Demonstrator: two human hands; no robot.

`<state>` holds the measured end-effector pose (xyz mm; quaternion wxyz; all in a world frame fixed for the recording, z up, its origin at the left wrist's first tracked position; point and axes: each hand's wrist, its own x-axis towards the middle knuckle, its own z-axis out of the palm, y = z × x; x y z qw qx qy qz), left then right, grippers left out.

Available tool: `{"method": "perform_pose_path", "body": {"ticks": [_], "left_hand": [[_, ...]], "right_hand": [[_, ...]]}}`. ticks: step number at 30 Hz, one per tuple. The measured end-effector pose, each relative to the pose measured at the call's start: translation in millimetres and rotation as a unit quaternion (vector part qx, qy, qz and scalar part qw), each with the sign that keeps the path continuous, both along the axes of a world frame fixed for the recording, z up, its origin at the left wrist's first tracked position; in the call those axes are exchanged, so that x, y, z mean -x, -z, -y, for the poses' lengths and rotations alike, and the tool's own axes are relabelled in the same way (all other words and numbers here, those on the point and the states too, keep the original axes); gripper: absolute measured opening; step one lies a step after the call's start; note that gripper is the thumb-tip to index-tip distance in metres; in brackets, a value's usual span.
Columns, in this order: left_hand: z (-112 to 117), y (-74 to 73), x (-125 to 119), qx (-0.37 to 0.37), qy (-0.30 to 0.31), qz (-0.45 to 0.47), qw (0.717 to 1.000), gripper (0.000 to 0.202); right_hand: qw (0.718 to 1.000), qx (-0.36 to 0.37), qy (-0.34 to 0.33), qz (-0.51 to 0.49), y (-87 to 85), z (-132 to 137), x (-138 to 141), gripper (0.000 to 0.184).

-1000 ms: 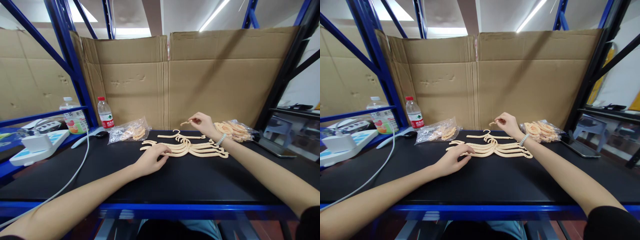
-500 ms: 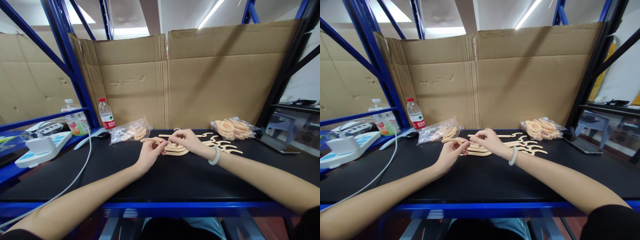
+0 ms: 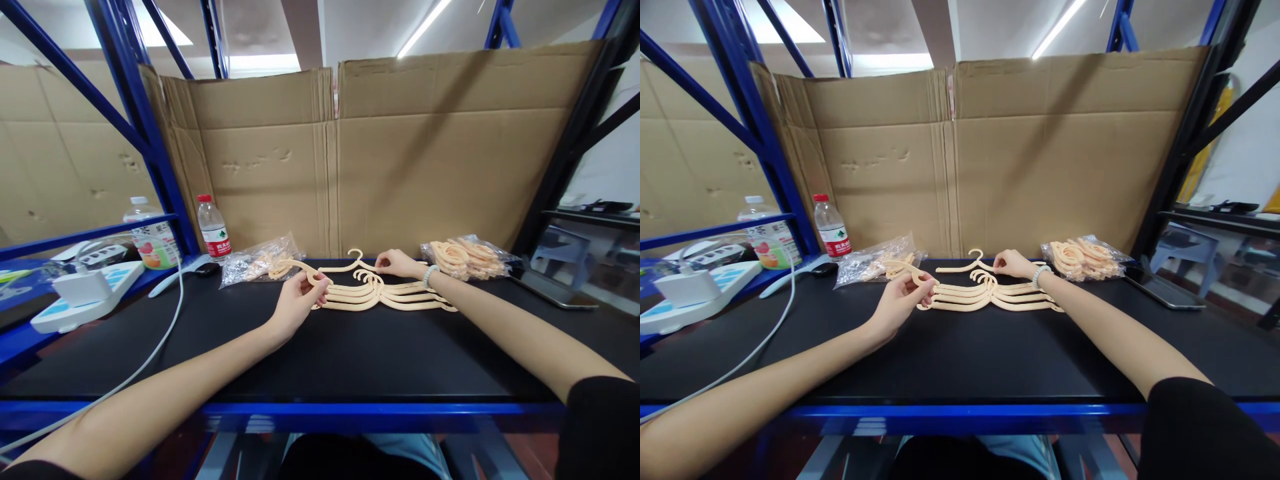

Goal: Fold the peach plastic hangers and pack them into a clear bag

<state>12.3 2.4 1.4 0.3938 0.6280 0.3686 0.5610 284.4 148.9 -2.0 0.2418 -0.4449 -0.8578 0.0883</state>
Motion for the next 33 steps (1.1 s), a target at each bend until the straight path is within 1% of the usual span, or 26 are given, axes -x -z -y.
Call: {"method": "perform_pose_path", "body": {"ticks": [3, 5, 7, 9, 11, 13, 16, 19, 23, 29, 33], "left_hand": [[-1, -2.8, 2, -0.005, -0.007, 0.015, 1.0, 0.023], [-1, -5.0, 4, -0.01, -0.009, 0.033, 0.999, 0.021], [0, -6.9, 5, -0.01, -0.005, 0.052, 0.999, 0.02], [0, -8.1, 6, 0.004, 0.002, 0.074, 0.997, 0.021], [0, -8.6, 6, 0.028, 0.011, 0.101, 0.994, 0.022], [0, -8.4, 6, 0.055, 0.02, 0.127, 0.99, 0.023], [-1, -8.3, 6, 0.086, 0.037, 0.161, 0.982, 0.021], [-1, -9.8, 6, 0.1, 0.062, 0.183, 0.976, 0.017], [1, -13.7, 6, 0.113, 0.091, 0.19, 0.971, 0.013], [4, -16.5, 7, 0.129, 0.145, 0.19, 0.962, 0.014], [4, -17.0, 8, 0.135, 0.153, 0.197, 0.959, 0.013]], "right_hand": [[0.999, -0.036, 0.025, -0.023, -17.9, 4, -3, 0.012], [0.996, -0.07, 0.038, -0.043, -32.3, 13, -7, 0.014], [0.991, -0.105, 0.034, -0.07, -43.8, 29, -11, 0.014], [0.987, -0.126, 0.01, -0.098, -50.1, 50, -16, 0.016], [0.985, -0.132, -0.018, -0.11, -50.7, 73, -21, 0.022], [0.985, -0.134, -0.041, -0.105, -46.9, 93, -24, 0.025], [0.982, -0.149, -0.056, -0.106, -38.2, 109, -25, 0.022], [0.981, -0.133, -0.071, -0.122, -32.2, 112, -22, 0.021], [0.983, -0.113, -0.073, -0.125, -31.2, 112, -19, 0.022], [0.981, -0.129, -0.067, -0.131, -31.5, 114, -18, 0.021], [0.98, -0.145, -0.064, -0.124, -31.1, 114, -19, 0.02]]}}
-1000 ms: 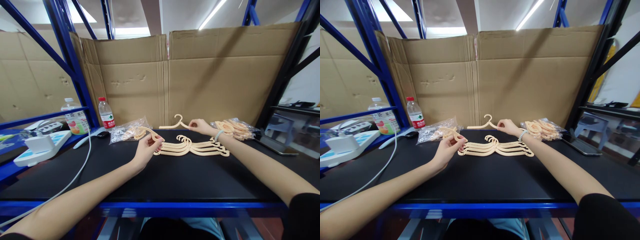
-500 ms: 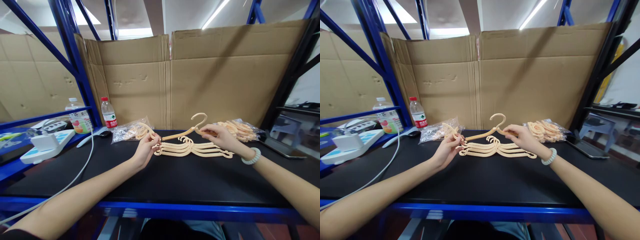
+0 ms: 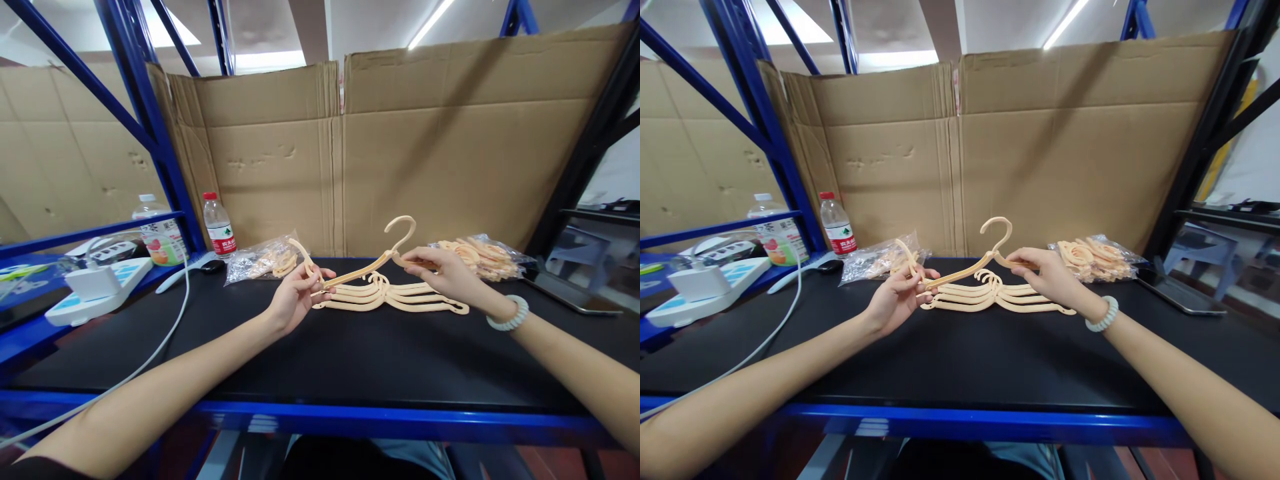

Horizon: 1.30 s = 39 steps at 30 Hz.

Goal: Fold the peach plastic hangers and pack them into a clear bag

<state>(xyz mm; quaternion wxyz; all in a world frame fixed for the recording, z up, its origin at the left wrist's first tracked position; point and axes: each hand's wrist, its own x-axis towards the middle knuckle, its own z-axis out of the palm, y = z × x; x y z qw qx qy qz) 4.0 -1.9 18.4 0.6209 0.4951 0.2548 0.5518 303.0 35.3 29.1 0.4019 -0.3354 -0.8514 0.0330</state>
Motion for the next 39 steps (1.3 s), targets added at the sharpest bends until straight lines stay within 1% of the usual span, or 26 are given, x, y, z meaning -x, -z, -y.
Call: {"method": "perform_pose_path", "body": {"ticks": [7, 11, 21, 28, 35, 39], "left_hand": [[-1, 0.0, 1, 0.003, 0.004, 0.008, 1.0, 0.013], [-2, -0.3, 2, 0.004, -0.001, 0.004, 1.0, 0.012], [-2, 0.9, 2, -0.006, 0.012, 0.008, 1.0, 0.012], [-4, 1.8, 2, -0.01, 0.009, 0.02, 1.0, 0.011], [-5, 3.7, -1, -0.035, -0.024, -0.003, 0.999, 0.015], [-5, 4.4, 0, -0.033, -0.037, -0.008, 0.999, 0.017]], "right_hand": [[1.0, -0.001, 0.008, -0.001, -1.1, 1, 1, 0.021], [1.0, 0.001, 0.0, -0.002, -1.3, 3, 2, 0.021], [1.0, -0.026, -0.003, -0.007, -1.5, 5, 4, 0.02], [1.0, -0.028, -0.012, -0.001, -0.8, 4, 4, 0.021], [0.999, -0.031, -0.008, -0.003, -0.4, 8, 8, 0.022], [0.999, -0.043, -0.011, -0.007, 1.1, 10, 11, 0.02]]}}
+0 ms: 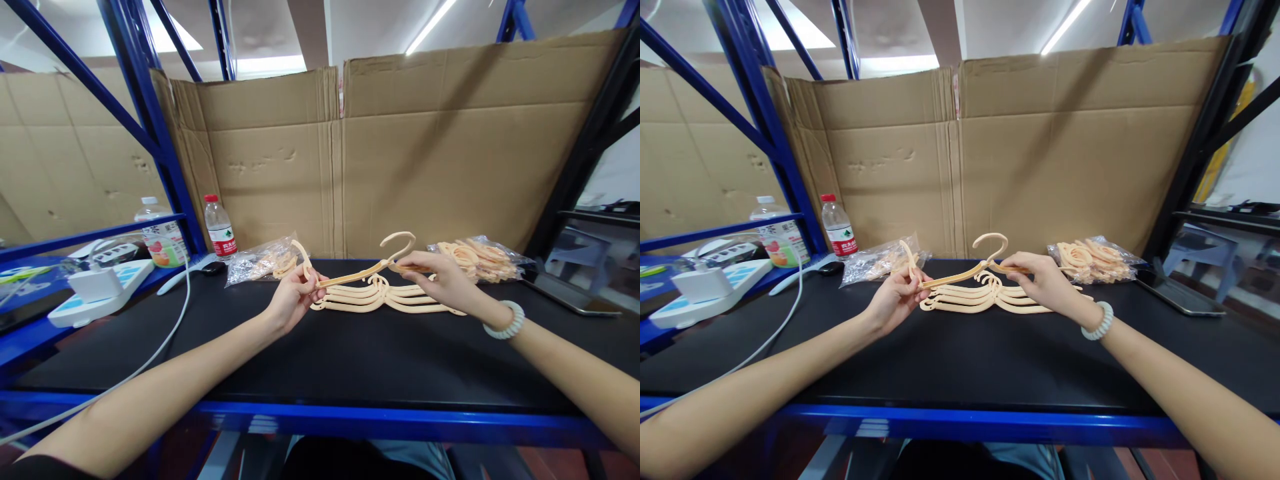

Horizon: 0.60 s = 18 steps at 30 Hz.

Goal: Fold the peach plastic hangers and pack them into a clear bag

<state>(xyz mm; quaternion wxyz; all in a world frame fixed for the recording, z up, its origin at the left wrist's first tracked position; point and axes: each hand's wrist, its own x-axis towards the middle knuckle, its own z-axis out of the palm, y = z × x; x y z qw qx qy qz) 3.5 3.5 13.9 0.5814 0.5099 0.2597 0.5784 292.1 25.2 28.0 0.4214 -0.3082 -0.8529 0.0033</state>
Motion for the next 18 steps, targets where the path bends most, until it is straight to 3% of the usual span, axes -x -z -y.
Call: {"method": "perform_pose_path", "body": {"ticks": [8, 18], "left_hand": [[2, -2.6, -1, 0.017, -0.052, 0.002, 0.998, 0.016], [-4, 2.2, -1, 0.023, -0.106, 0.023, 0.994, 0.014]], "right_hand": [[1.0, 0.001, -0.002, 0.003, 1.7, 10, 9, 0.021], [0.999, -0.001, 0.047, -0.012, 3.5, 21, 18, 0.02]]}}
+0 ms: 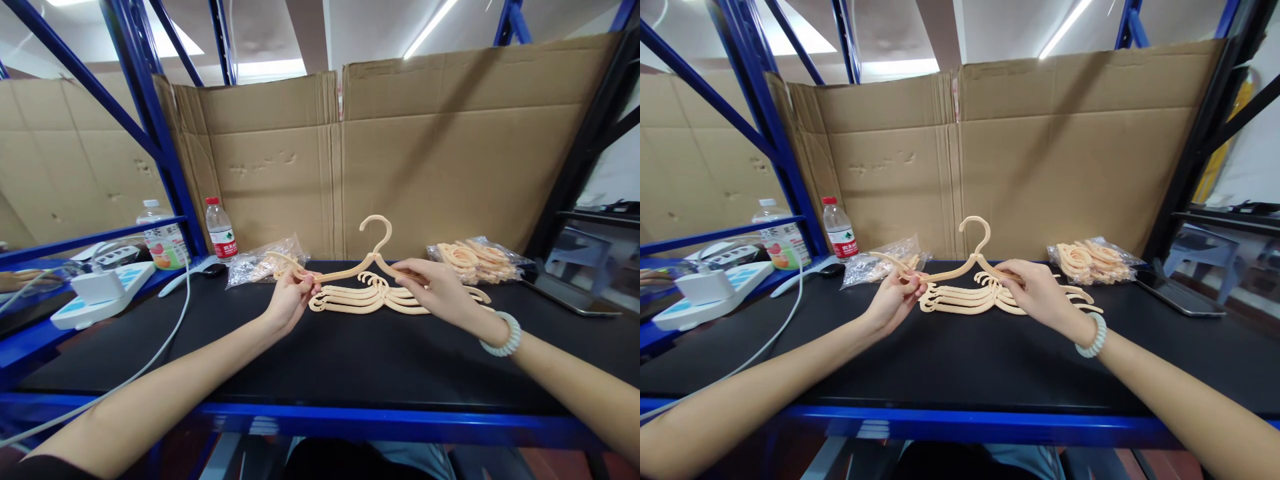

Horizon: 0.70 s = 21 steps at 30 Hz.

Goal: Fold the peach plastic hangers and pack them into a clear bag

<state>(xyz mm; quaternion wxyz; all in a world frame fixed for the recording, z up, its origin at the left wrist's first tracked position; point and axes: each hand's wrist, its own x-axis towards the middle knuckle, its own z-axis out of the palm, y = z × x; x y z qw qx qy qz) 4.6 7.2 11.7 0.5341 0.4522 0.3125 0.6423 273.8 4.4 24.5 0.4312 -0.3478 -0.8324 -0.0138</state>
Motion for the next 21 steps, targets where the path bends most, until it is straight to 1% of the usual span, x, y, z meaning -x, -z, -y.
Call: {"method": "perform_pose_path", "body": {"ticks": [4, 7, 9, 10, 11, 12, 13, 14, 15, 16, 17, 18, 19, 20, 21], "left_hand": [[-1, -1.2, -1, 0.012, -0.011, 0.029, 0.999, 0.016], [-1, -1.6, 0, 0.028, -0.013, 0.022, 0.999, 0.011], [-1, -0.5, 2, 0.03, 0.008, -0.02, 0.999, 0.01], [0, 0.3, 2, 0.022, 0.031, -0.056, 0.998, 0.01], [1, 1.1, 2, 0.004, 0.063, -0.106, 0.992, 0.01], [4, 1.9, 2, -0.028, 0.099, -0.173, 0.98, 0.008], [8, 2.6, 1, -0.073, 0.132, -0.251, 0.956, 0.005], [12, 3.0, 0, -0.131, 0.161, -0.332, 0.92, 0.003], [17, 3.2, -1, -0.196, 0.184, -0.408, 0.872, 0.004], [22, 3.3, -3, -0.262, 0.201, -0.472, 0.818, 0.006], [27, 3.2, -4, -0.321, 0.215, -0.519, 0.762, 0.008], [31, 3.0, -6, -0.37, 0.223, -0.552, 0.713, 0.01], [34, 2.8, -7, -0.408, 0.227, -0.574, 0.673, 0.012], [37, 2.6, -8, -0.436, 0.224, -0.589, 0.642, 0.013], [38, 2.5, -8, -0.456, 0.216, -0.599, 0.621, 0.013]], "right_hand": [[1.0, 0.005, 0.022, 0.004, -1.7, -1, -1, 0.02], [0.999, 0.038, 0.03, 0.001, -5.4, -5, -6, 0.021], [0.997, 0.07, 0.034, -0.013, -8.4, -9, -12, 0.021], [0.995, 0.087, 0.037, -0.022, -10.0, -11, -16, 0.022], [0.993, 0.104, 0.04, -0.03, -11.7, -13, -19, 0.022], [0.991, 0.118, 0.043, -0.037, -13.4, -15, -22, 0.022], [0.99, 0.131, 0.048, -0.038, -15.2, -15, -24, 0.022], [0.988, 0.144, 0.056, -0.033, -16.9, -16, -26, 0.023], [0.985, 0.156, 0.066, -0.02, -18.5, -16, -27, 0.023], [0.983, 0.166, 0.077, -0.002, -19.7, -16, -28, 0.023], [0.981, 0.175, 0.085, 0.021, -20.5, -15, -28, 0.023], [0.977, 0.188, 0.085, 0.044, -20.8, -15, -28, 0.023], [0.973, 0.209, 0.077, 0.064, -20.3, -15, -28, 0.022], [0.966, 0.237, 0.059, 0.079, -19.3, -15, -28, 0.021], [0.957, 0.273, 0.036, 0.089, -17.7, -15, -28, 0.019]]}}
